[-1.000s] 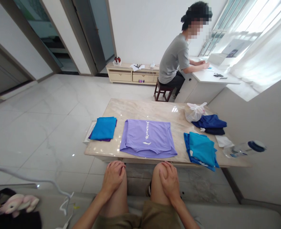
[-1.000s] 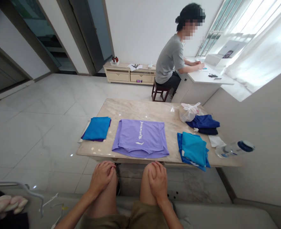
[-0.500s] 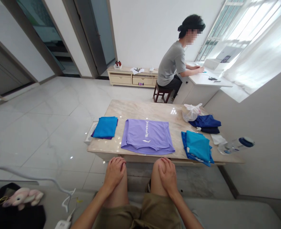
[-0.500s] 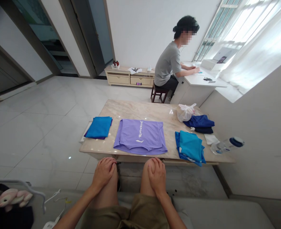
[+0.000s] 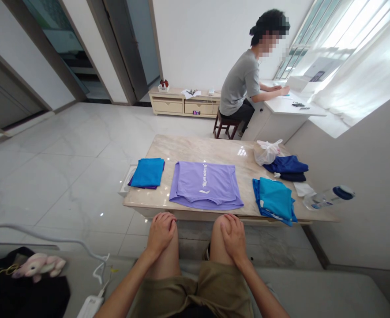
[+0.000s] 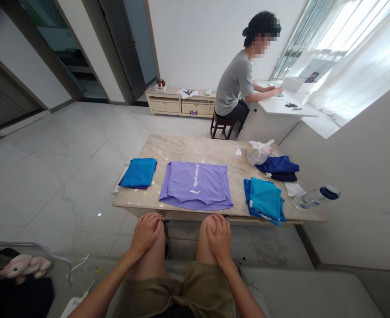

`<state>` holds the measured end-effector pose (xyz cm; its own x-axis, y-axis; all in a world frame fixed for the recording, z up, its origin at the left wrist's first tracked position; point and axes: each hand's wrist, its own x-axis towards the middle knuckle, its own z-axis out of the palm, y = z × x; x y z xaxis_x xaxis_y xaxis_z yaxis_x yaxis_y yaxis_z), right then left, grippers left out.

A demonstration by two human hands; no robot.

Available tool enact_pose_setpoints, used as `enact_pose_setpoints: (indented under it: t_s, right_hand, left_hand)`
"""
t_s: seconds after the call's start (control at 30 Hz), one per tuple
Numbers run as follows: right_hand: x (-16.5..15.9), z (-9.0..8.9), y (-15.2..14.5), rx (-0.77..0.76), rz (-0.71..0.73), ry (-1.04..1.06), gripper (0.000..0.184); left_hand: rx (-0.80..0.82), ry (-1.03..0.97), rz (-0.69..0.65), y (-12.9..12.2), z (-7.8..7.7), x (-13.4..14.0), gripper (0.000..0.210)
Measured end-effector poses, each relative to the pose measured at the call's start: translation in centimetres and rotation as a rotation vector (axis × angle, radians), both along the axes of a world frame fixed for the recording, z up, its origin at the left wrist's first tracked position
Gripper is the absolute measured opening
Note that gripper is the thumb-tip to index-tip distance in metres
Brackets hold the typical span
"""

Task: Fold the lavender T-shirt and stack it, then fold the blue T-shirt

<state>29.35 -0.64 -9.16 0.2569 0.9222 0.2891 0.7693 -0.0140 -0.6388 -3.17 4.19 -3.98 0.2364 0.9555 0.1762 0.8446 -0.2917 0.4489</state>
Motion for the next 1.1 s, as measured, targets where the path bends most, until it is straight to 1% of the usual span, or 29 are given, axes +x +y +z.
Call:
enact_pose_setpoints:
  t_s: [0.27,0.43,0.53,0.63,0.77,0.83,0.9,1.0,1.1]
  right_hand:
    - [0.2,0.1,-0.1,-0.014,0.012,-0.004,0.044]
    - [0.2,0.5,0.0,-0.009,0.001,-0.013,0.043]
    - [0.3,0.9,0.1,-0.006,-0.007,-0.012,0.042]
    - [0.3,1.6,-0.1,-0.019,-0.058,-0.006,0.038]
    - [0.1,2.2,-2.0,-0.059,-0.125,-0.008,0.033]
    - [-0.1,2.2,-3.4,-0.055,-0.149,-0.017,0.035]
    - [-0.3,2.1,-4.4,-0.036,-0.165,-0.037,0.039]
    - [-0.3,1.9,-4.7,-0.013,-0.167,-0.061,0.043]
    - [0.1,2.0,-3.8,-0.002,-0.157,-0.038,0.044]
  left_hand:
    - [-0.006,-0.01,0.011,0.3,-0.2,-0.1,0.023]
    - [-0.013,-0.001,-0.006,0.8,-0.1,0.1,0.022]
    - [0.008,0.014,-0.012,0.4,-0.2,0.4,0.022]
    - [0.047,0.029,-0.038,-0.6,-0.5,-0.1,0.023]
    - [0.05,0.048,-0.042,-1.3,-0.9,-1.9,0.025]
    - [0.021,0.055,-0.057,-0.9,-0.9,-2.8,0.027]
    - [-0.013,0.068,-0.083,-0.1,-0.8,-3.1,0.028]
    - [-0.031,0.098,-0.116,0.7,-0.5,-2.3,0.028]
    - [-0.001,0.107,-0.099,0.2,-0.3,-0.9,0.027]
